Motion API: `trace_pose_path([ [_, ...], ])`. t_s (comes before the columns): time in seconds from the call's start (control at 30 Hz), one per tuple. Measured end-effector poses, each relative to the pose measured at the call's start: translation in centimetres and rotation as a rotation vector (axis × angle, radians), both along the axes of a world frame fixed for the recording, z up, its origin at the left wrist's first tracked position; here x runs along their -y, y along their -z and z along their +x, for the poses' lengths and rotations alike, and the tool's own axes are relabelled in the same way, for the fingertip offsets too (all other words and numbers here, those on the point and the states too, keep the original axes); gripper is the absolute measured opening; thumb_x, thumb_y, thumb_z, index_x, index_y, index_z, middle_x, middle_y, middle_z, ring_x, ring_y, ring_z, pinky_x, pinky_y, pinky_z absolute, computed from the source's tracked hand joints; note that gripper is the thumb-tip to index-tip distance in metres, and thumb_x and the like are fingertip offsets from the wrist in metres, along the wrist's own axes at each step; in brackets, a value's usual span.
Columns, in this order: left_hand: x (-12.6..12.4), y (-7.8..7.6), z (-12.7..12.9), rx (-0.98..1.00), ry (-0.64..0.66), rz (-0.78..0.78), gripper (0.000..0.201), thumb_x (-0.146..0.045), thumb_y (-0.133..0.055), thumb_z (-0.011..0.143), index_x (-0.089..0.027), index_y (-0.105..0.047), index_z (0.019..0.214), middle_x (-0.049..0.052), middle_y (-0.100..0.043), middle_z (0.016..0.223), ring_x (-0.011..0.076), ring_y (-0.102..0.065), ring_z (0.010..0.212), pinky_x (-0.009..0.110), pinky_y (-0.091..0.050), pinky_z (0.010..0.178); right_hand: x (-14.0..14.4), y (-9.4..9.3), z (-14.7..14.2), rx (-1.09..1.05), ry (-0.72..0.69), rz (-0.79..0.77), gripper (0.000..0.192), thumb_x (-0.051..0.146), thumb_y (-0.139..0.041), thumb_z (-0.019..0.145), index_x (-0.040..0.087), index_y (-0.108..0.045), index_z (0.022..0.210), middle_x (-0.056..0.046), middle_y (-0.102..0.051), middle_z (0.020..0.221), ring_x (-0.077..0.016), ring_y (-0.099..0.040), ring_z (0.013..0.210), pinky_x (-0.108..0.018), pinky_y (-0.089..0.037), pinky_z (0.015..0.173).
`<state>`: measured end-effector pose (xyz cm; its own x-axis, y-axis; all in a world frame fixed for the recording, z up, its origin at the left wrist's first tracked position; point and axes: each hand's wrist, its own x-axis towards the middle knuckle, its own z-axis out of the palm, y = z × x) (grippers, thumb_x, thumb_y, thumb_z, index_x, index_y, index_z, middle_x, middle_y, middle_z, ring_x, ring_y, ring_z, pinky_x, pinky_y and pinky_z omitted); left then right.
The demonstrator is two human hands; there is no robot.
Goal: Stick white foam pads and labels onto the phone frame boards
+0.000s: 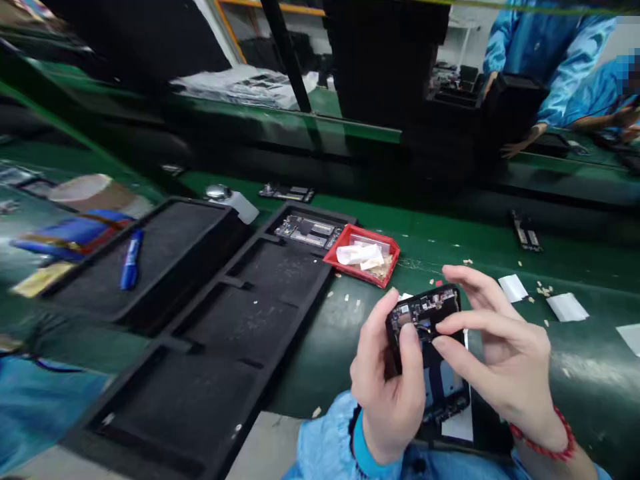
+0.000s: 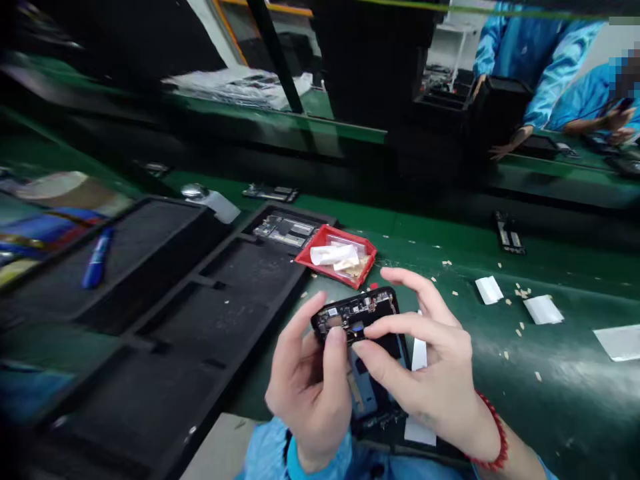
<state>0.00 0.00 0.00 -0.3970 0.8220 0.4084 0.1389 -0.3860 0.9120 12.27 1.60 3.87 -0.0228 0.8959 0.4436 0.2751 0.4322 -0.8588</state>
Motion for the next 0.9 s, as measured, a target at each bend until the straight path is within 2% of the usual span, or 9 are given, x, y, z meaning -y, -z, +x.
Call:
trace_pose_path([
  [0.3, 0.5, -0.2, 0.5, -0.044, -0.041, 0.035, 0.045, -0.01, -0.062, 0.093, -0.027, -0.062, 0.135, 0.005, -0.076, 0.12, 0.0179, -0.078, 0.097, 0.018, -0.063, 0.08, 0.5, -0.5, -0.4, -0.02, 0.031, -0.009, 0.019, 0.005, -0.074, 0.082, 0.024, -0.075, 0.082, -0.003, -0.064, 0.129, -0.0191, -0.065, 0.116, -0.028, -0.056, 0.094],
  [0.6, 0.6, -0.5, 1.2, -0.077, -0.133, 0.074, 0.048, -0.01, -0.065, 0.092, -0.028, -0.063, 0.136, 0.002, -0.079, 0.113, 0.0121, -0.078, 0.08, 0.014, -0.061, 0.075, 0.8, -0.5, -1.4, -0.133, 0.081, -0.005, 0.018, 0.004, -0.072, 0.083, 0.021, -0.073, 0.08, -0.004, -0.064, 0.123, -0.0154, -0.067, 0.106, -0.026, -0.057, 0.093],
  [0.9, 0.5, -0.9, 1.7, -0.046, -0.149, 0.09, 0.053, -0.01, -0.07, 0.087, -0.028, -0.062, 0.137, 0.003, -0.08, 0.112, 0.0145, -0.079, 0.078, 0.017, -0.063, 0.071, 1.0, -0.5, -1.5, -0.146, 0.117, 0.006, 0.018, 0.002, -0.072, 0.081, 0.02, -0.072, 0.078, -0.004, -0.064, 0.121, -0.0145, -0.068, 0.103, -0.024, -0.059, 0.092],
])
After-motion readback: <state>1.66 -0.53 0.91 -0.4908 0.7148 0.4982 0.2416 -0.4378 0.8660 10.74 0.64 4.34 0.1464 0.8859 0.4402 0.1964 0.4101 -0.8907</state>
